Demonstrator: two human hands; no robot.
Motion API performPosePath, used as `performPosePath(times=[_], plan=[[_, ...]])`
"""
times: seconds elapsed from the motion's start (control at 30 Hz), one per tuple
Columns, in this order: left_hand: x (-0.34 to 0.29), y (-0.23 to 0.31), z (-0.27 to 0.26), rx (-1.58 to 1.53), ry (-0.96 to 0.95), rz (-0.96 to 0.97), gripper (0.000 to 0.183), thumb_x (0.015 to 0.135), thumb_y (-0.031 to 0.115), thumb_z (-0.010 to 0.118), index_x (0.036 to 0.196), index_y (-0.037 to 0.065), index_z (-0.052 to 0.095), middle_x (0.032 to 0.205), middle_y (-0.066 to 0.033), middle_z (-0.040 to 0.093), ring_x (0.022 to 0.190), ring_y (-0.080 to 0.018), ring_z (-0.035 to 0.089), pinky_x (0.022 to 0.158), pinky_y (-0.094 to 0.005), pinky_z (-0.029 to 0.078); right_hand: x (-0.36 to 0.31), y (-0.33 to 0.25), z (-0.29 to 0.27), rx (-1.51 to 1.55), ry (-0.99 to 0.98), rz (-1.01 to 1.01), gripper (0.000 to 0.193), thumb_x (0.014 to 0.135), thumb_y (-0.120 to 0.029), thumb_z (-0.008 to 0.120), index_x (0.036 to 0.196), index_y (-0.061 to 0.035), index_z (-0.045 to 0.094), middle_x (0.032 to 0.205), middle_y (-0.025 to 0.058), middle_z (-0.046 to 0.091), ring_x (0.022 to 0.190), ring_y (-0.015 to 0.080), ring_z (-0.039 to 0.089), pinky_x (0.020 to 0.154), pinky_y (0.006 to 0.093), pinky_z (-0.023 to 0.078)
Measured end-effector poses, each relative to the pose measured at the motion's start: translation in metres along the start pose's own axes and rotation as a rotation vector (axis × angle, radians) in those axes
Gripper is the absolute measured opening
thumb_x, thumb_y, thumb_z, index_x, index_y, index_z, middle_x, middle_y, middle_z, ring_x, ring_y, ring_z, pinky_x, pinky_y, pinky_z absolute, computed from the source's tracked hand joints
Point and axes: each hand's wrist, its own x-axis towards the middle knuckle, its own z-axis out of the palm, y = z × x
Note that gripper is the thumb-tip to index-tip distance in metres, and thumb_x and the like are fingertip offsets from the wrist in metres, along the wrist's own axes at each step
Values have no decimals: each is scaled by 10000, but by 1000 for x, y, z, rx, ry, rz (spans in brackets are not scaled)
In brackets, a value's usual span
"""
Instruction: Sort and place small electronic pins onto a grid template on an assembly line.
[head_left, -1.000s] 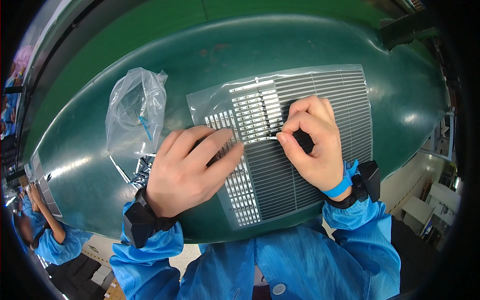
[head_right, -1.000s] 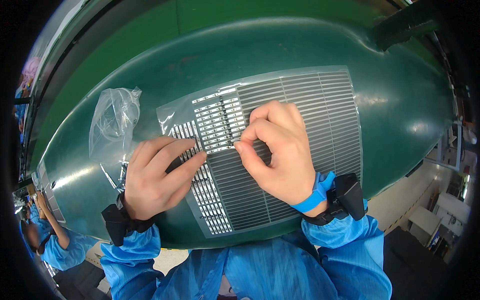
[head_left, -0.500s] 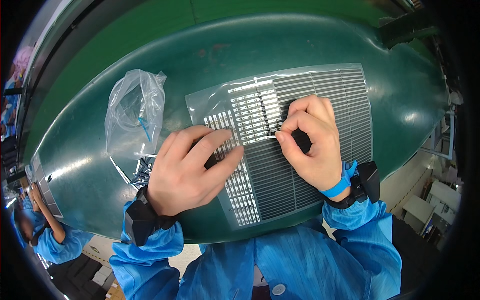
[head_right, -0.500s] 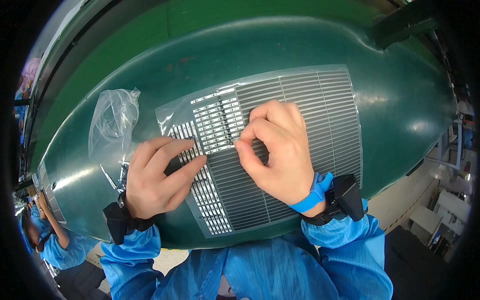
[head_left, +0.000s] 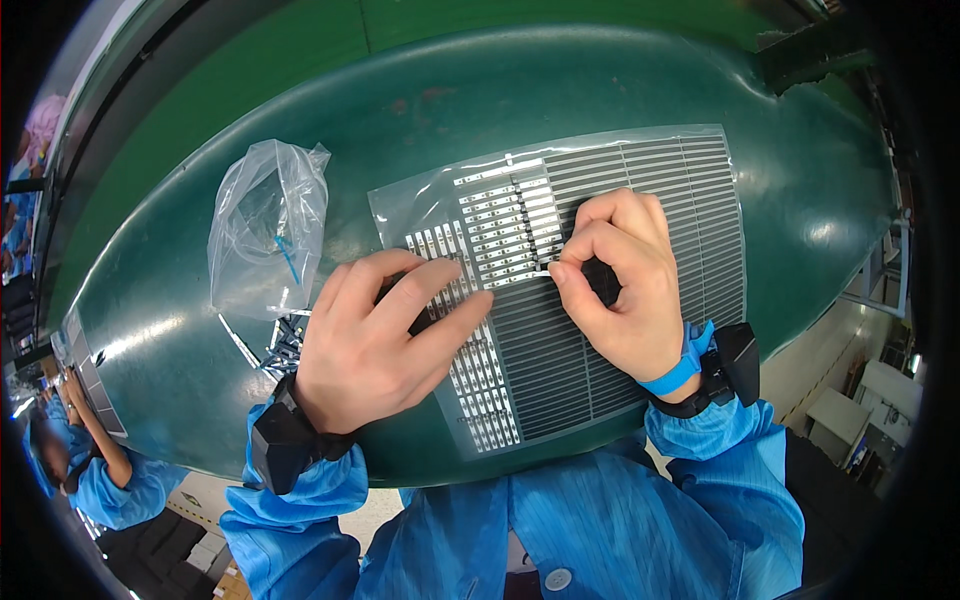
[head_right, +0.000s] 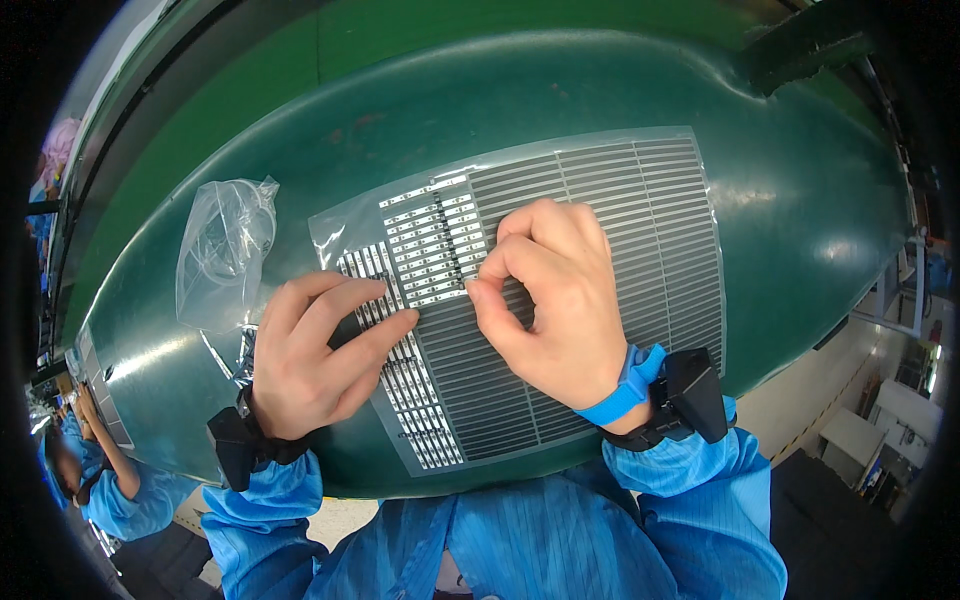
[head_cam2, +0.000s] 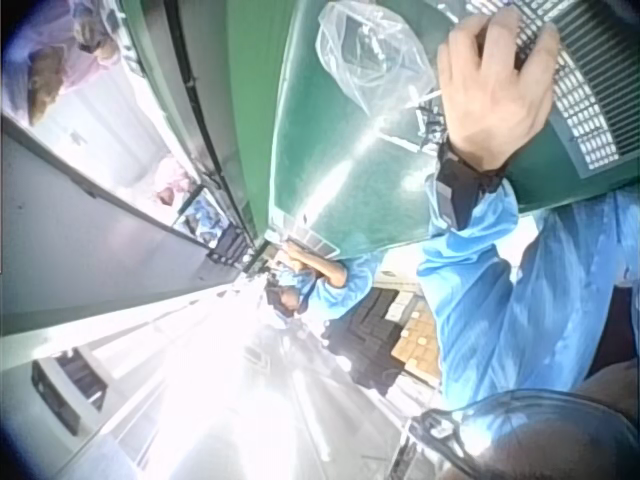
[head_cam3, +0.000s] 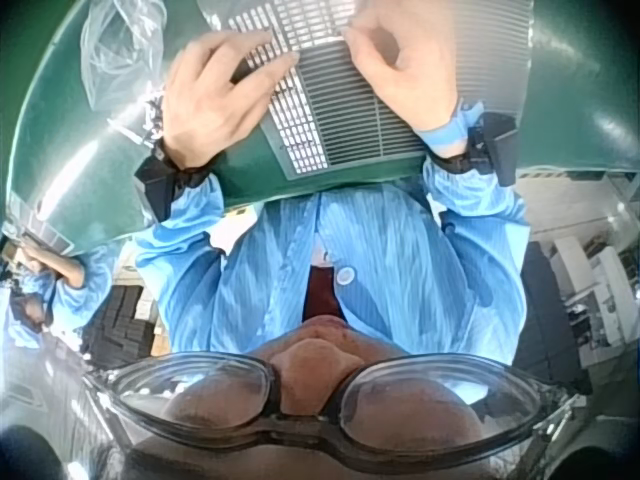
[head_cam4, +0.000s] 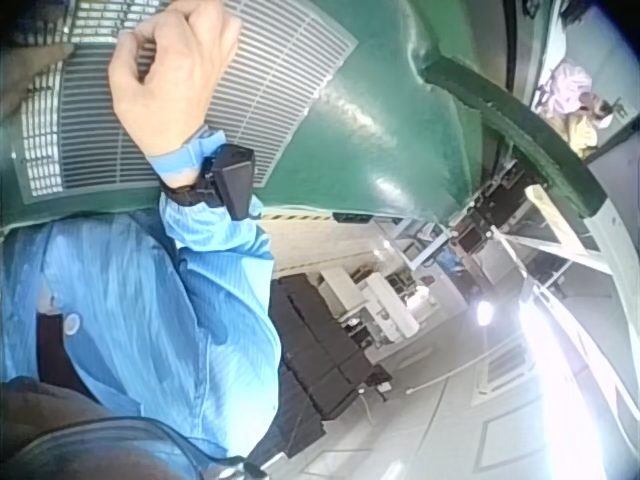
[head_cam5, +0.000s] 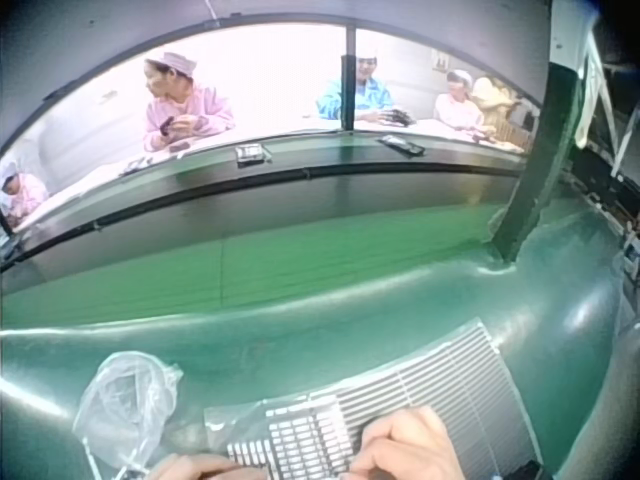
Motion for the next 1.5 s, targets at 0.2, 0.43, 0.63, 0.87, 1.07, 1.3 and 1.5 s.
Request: performPosePath(times=[0.2,0.43,0.63,0.87,1.07,1.3,1.5], plan=[[1,2,0,1,4,-7,419,605,75,726,1018,138,759,1080,-82,645,944,-291,597,747,-382,510,-1,0,-1,-17,5,-3,153,696,-25,742,753,-84,613,908,54,561,854,262,494,759,364,396],[0,1,-1,-11,-9,-13,425,608,81,728,1028,134,755,1084,-88,638,950,-295,593,755,-388,512,-1,-1,-2,-78,-25,2,126,721,-22,716,786,-53,612,944,73,549,905,255,485,817,347,395],[1,-1,-1,-23,-9,-7,419,613,82,725,1028,130,753,1082,-92,633,951,-298,591,759,-391,514,0,-2,2,-133,27,-17,182,677,-25,749,753,-93,599,934,50,552,901,278,511,799,384,400],[0,0,-2,-16,-18,-6,425,620,82,715,1041,131,750,1098,-95,626,959,-299,588,773,-396,514,-1,-4,5,-199,39,-49,202,663,-20,744,771,-98,592,937,46,549,905,281,514,780,399,401],[1,3,-3,-9,-47,-21,486,632,97,712,1115,147,738,1111,-95,610,977,-295,576,813,-390,501,-2,-5,5,-244,42,-75,217,665,-30,746,787,-102,582,946,42,546,911,283,520,774,402,402],[1,2,-3,7,-26,-12,491,643,96,717,1130,152,735,1091,-99,601,971,-286,575,817,-393,500,-3,-9,3,-338,28,-75,180,704,-82,731,820,-91,594,991,66,531,953,302,510,830,442,387],[3,2,0,-1,3,6,460,667,67,712,1119,150,735,1057,-89,593,962,-281,575,799,-383,505,-3,-6,-2,-333,74,-32,200,722,-94,726,816,-74,551,1010,111,519,995,338,488,874,470,364]])
